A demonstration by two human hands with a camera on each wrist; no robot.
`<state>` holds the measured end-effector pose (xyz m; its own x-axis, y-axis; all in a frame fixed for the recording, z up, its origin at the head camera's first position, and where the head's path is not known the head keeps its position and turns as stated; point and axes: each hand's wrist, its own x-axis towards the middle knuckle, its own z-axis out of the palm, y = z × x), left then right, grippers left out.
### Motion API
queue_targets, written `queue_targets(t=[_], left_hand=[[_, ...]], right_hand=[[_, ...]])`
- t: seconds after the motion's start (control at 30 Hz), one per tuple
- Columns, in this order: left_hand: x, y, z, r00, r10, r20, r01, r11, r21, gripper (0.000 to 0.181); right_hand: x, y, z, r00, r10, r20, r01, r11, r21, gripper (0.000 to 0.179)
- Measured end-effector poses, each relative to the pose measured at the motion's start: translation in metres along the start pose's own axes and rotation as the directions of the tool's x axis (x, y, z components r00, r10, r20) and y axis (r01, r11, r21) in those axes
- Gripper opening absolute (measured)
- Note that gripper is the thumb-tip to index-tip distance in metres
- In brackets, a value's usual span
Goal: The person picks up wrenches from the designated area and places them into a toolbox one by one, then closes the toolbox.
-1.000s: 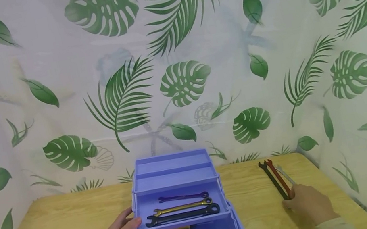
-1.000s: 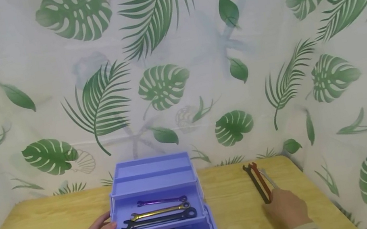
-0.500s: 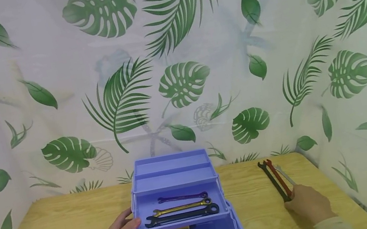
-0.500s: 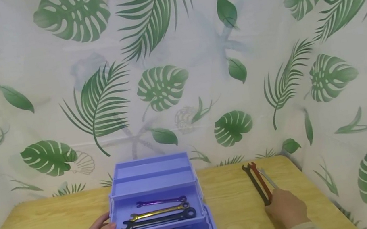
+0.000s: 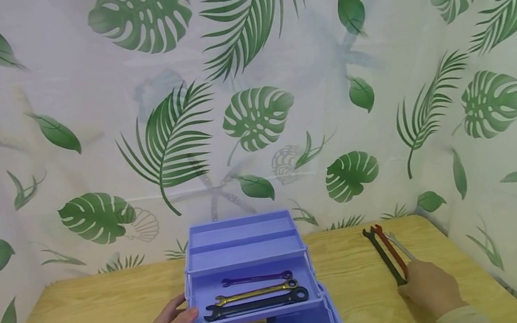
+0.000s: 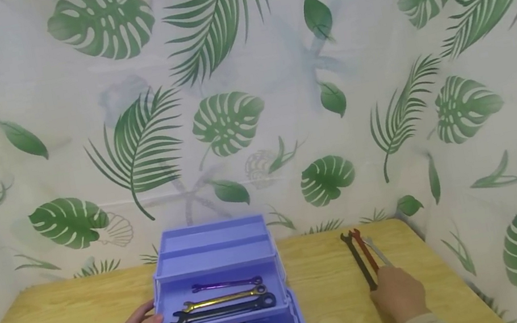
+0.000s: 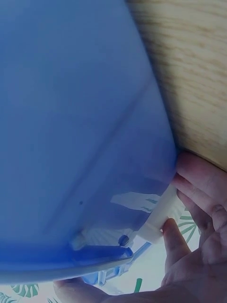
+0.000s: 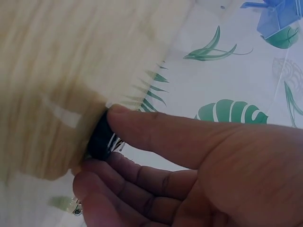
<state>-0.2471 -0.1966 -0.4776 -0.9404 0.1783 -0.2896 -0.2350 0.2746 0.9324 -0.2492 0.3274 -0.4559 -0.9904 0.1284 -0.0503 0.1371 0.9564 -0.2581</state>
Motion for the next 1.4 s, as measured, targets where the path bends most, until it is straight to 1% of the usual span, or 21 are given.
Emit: queue_targets(t=[0.2, 0.4, 0.53, 0.67, 0.9, 1.1, 1.23, 1.33, 1.4], left_hand=[[0.0012, -0.0015, -0.0005, 1.0, 0.019, 0.011, -0.019, 1.0, -0.009, 0.084], [0.0018, -0.0014, 0.0, 1.0, -0.018, -0.01, 0.018, 1.0, 0.023, 0.088], [0.0013, -0.0019, 0.0009, 1.0, -0.018, -0.009, 0.019, 1.0, 0.009, 0.088], [0.0007, -0.0021, 0.001, 1.0, -0.009, -0.007, 0.009, 1.0, -0.003, 0.087], [0.0001, -0.0009, 0.0002, 1.0, -0.006, -0.006, 0.006, 1.0, 0.014, 0.088], [-0.0005, -0.0031, -0.0005, 1.0, 0.028, 0.01, -0.027, 0.999, -0.018, 0.084], [0.0002, -0.0035, -0.0011, 1.0, 0.028, 0.006, -0.028, 1.0, -0.012, 0.084], [0.0002, -0.0019, -0.0009, 1.0, 0.025, 0.007, -0.025, 1.0, -0.012, 0.085], [-0.0003, -0.001, -0.0003, 1.0, 0.026, 0.009, -0.026, 1.0, -0.012, 0.085]], right_hand=[[-0.0019, -0.001, -0.0018, 1.0, -0.002, -0.005, 0.001, 1.0, -0.007, 0.024], [-0.0026, -0.0016, -0.0018, 1.0, -0.005, -0.008, 0.005, 1.0, -0.007, 0.025], [-0.0021, -0.0001, -0.0019, 1.0, -0.012, -0.01, 0.012, 1.0, -0.014, 0.026], [-0.0016, 0.0005, -0.0028, 1.0, -0.016, -0.002, 0.016, 1.0, -0.013, 0.026], [-0.0019, -0.0003, -0.0026, 1.0, -0.013, 0.004, 0.013, 1.0, -0.009, 0.027], [-0.0017, -0.0006, -0.0029, 1.0, -0.01, 0.013, 0.01, 1.0, -0.008, 0.027], [-0.0009, 0.0005, -0.002, 1.0, 0.001, 0.023, -0.001, 1.0, 0.007, 0.026], [-0.0009, 0.0028, 0.0001, 0.999, 0.026, 0.033, -0.027, 0.999, 0.034, 0.024], [-0.0014, 0.0052, 0.0023, 0.998, 0.038, 0.043, -0.04, 0.998, 0.047, 0.028]])
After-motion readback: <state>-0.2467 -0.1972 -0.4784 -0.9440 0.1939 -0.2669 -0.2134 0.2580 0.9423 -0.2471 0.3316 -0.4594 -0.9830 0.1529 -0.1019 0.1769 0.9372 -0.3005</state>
